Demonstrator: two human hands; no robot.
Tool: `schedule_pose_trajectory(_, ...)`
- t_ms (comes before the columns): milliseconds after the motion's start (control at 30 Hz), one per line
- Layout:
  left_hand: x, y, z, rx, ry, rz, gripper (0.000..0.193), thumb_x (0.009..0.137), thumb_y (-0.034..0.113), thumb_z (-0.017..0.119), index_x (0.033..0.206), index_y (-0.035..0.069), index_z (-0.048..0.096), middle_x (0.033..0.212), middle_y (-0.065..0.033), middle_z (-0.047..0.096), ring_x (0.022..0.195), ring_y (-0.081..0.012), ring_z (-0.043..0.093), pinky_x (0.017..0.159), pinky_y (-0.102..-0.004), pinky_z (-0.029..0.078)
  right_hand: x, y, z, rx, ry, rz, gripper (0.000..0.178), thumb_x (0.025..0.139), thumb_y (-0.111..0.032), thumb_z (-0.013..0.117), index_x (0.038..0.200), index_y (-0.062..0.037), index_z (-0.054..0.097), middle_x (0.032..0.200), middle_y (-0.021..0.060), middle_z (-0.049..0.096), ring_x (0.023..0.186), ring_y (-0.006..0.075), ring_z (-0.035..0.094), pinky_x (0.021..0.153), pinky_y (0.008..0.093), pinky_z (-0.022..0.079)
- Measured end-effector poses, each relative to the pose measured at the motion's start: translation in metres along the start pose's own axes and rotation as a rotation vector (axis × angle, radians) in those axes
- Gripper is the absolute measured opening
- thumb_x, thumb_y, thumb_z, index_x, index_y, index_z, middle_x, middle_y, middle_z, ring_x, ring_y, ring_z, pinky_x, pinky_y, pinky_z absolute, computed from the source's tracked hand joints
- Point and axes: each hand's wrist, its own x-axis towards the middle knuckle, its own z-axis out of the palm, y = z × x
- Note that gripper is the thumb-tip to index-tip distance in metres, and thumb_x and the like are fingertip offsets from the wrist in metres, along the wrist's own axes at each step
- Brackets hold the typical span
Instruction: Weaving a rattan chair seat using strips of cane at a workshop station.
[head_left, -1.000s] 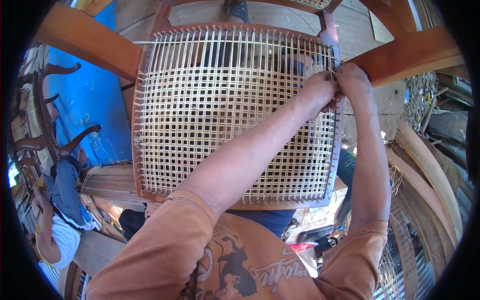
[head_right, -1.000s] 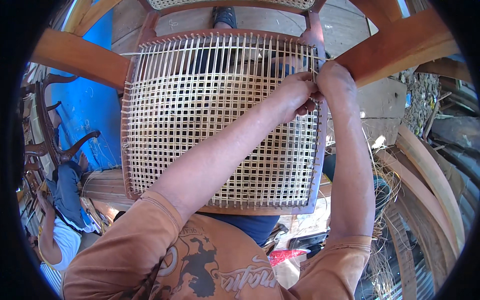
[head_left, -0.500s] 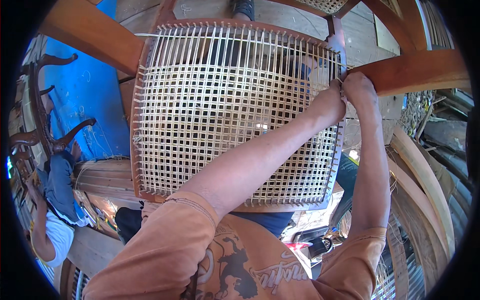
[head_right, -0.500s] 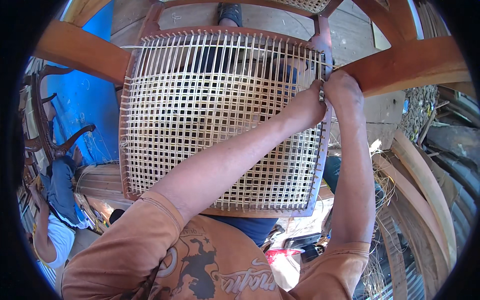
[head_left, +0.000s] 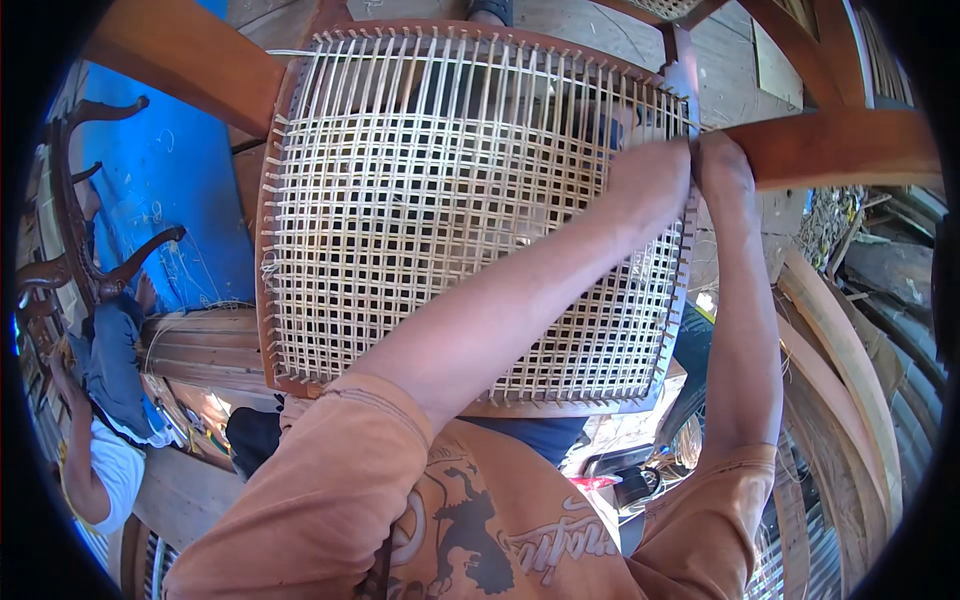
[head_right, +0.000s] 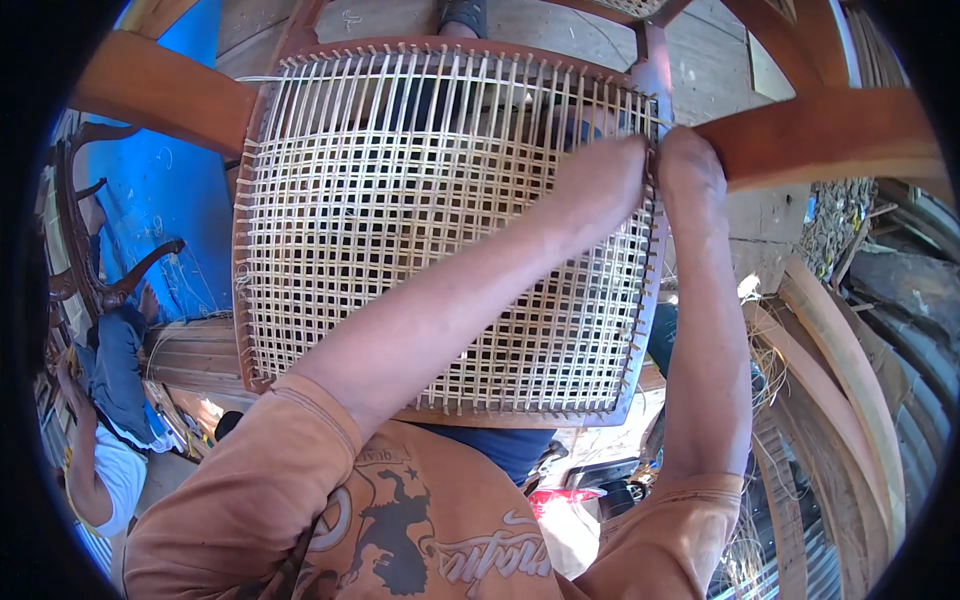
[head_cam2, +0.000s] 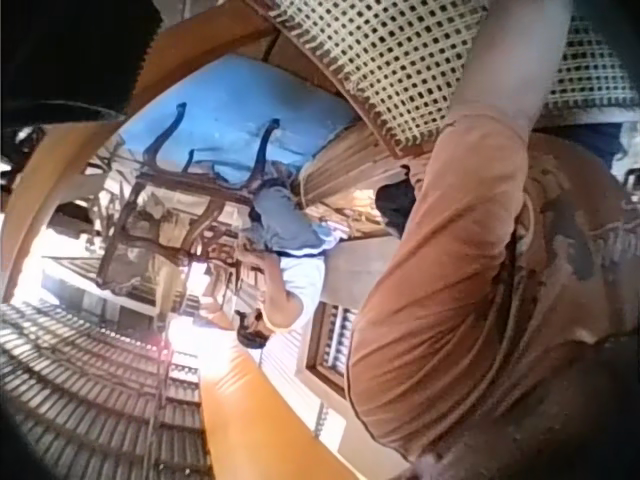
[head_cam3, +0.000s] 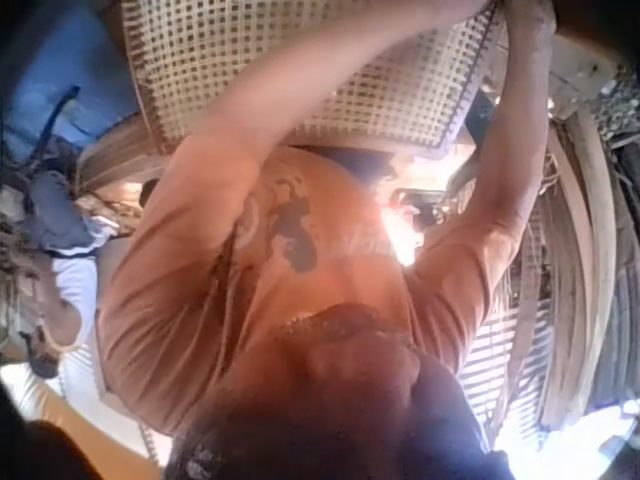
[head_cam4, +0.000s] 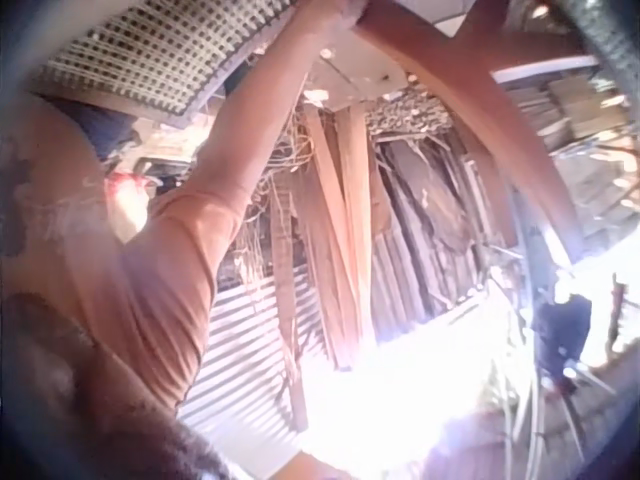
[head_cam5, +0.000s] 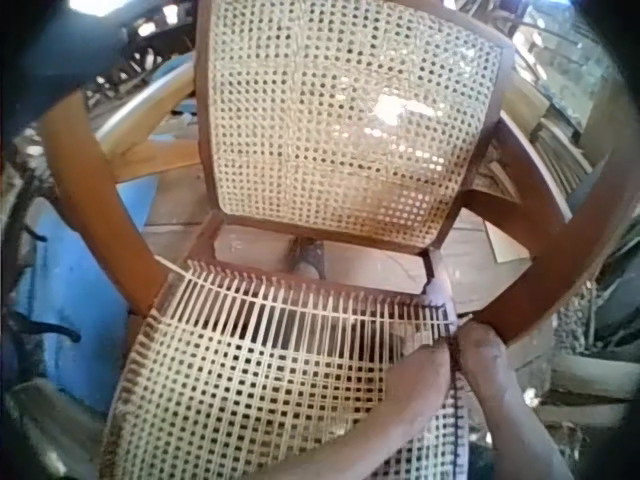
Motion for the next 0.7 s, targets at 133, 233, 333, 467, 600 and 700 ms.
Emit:
schedule_pose_trajectory(133, 0.023, 0.002, -0.005, 0.489, 0.063, 0.016, 0.019, 0.075, 0.013, 0.056, 0.086, 0.004, 0.068, 0.098, -0.0193, 0.060, 0.092, -0.0308, 0.060, 0.073, -0.0402, 0.050, -0.001, -0.002, -0.002, 0.081, 0.061, -0.004, 0.021, 0.082, -0.009, 0.047, 0.094, 0.0027, 0.061, 0.099, 0.0236, 0.062, 0.097, 0.0357, 0.060, 0.080, 0.0425, 0.050)
schedule_pose_trajectory(233, 0.031, 0.005, 0.000, 0.560, 0.063, -0.057, 0.023, 0.076, 0.020, 0.058, 0.090, 0.006, 0.068, 0.101, -0.0188, 0.060, 0.091, -0.0318, 0.062, 0.075, -0.0411, 0.049, -0.002, -0.008, -0.008, 0.076, -0.014, 0.050, 0.022, 0.082, -0.009, 0.046, 0.094, -0.0003, 0.063, 0.101, 0.0219, 0.062, 0.097, 0.0351, 0.060, 0.081, 0.0421, 0.050)
schedule_pose_trajectory(333, 0.037, 0.010, 0.001, 0.620, 0.055, -0.103, 0.025, 0.076, 0.017, 0.057, 0.095, 0.004, 0.068, 0.101, -0.0161, 0.062, 0.094, -0.0293, 0.061, 0.077, -0.0375, 0.050, 0.000, -0.003, -0.003, 0.095, -0.032, 0.028, 0.024, 0.082, -0.010, 0.046, 0.094, -0.0016, 0.064, 0.102, 0.0208, 0.062, 0.098, 0.0348, 0.060, 0.081, 0.0418, 0.050)
schedule_pose_trajectory(467, 0.049, -0.009, -0.007, 0.472, 0.062, -0.180, 0.024, 0.074, 0.018, 0.056, 0.088, 0.002, 0.066, 0.089, -0.0194, 0.064, 0.086, -0.0346, 0.062, 0.075, -0.0429, 0.049, 0.002, -0.007, -0.001, 0.114, 0.042, -0.066, 0.025, 0.083, -0.011, 0.046, 0.097, -0.0015, 0.065, 0.102, 0.0202, 0.062, 0.098, 0.0345, 0.060, 0.082, 0.0412, 0.050)
schedule_pose_trajectory(600, 0.027, -0.006, -0.013, 0.268, 0.333, -0.001, 0.019, 0.073, 0.014, 0.055, 0.085, 0.003, 0.065, 0.091, -0.0216, 0.062, 0.084, -0.0371, 0.060, 0.073, -0.0463, 0.047, -0.004, -0.006, -0.011, 0.084, 0.011, -0.102, 0.026, 0.084, -0.012, 0.046, 0.100, -0.0012, 0.064, 0.104, 0.0203, 0.062, 0.099, 0.0344, 0.059, 0.083, 0.0410, 0.049)
schedule_pose_trajectory(700, 0.022, 0.005, 0.000, 0.449, 0.191, -0.113, 0.021, 0.076, 0.015, 0.054, 0.086, 0.001, 0.066, 0.093, -0.0213, 0.063, 0.088, -0.0360, 0.061, 0.075, -0.0448, 0.048, -0.009, -0.008, -0.021, 0.148, -0.070, -0.072, 0.028, 0.084, -0.012, 0.045, 0.102, 0.0003, 0.063, 0.107, 0.0208, 0.061, 0.102, 0.0337, 0.058, 0.084, 0.0412, 0.049)
